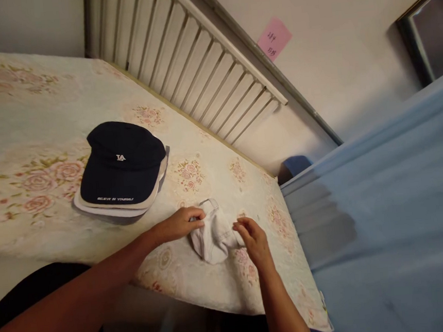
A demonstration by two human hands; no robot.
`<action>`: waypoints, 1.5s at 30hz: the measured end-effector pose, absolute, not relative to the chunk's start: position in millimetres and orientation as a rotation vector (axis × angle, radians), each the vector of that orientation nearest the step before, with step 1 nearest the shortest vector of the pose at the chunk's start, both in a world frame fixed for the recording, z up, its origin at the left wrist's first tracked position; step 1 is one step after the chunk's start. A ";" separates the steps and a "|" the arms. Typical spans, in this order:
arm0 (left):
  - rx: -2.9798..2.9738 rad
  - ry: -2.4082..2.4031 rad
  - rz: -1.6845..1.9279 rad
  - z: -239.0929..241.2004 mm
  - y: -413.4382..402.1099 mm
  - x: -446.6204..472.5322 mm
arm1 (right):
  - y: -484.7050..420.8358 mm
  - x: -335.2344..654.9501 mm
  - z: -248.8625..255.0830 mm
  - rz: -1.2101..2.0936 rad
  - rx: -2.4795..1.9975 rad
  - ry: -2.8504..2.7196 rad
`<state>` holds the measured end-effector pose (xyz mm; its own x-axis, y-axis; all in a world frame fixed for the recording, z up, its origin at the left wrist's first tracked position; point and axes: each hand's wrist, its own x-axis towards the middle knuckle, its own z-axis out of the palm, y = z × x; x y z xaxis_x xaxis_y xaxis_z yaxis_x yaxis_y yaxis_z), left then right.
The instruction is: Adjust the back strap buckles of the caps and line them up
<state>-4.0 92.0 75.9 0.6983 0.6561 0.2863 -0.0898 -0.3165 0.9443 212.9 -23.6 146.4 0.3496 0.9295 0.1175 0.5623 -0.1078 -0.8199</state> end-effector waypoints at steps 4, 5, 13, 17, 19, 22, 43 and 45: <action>1.763 0.434 0.814 75.7 88.7 -3.1 | -9.2 168.6 144.7 0.784 -1.725 -1.407; 1.768 0.435 0.816 75.6 88.1 -3.0 | -6.1 163.6 142.8 0.786 -1.739 -1.438; 1.611 0.457 0.849 73.4 90.9 -8.5 | -13.8 178.1 144.4 0.835 -1.734 -1.379; 1.585 0.481 0.832 68.4 92.6 -12.4 | -34.0 184.4 149.5 0.946 -1.722 -1.302; 1.590 0.488 0.807 67.1 93.2 -14.1 | -44.1 184.6 149.7 0.963 -1.711 -1.274; 1.582 0.481 0.813 67.3 94.8 -15.2 | -58.4 184.9 147.5 0.967 -1.693 -1.249; 1.440 0.346 0.588 75.6 85.4 -4.3 | -72.8 173.4 164.2 0.990 -1.803 -1.334; 1.443 0.341 0.587 76.6 83.9 -3.4 | -65.7 162.2 167.5 0.931 -1.798 -1.383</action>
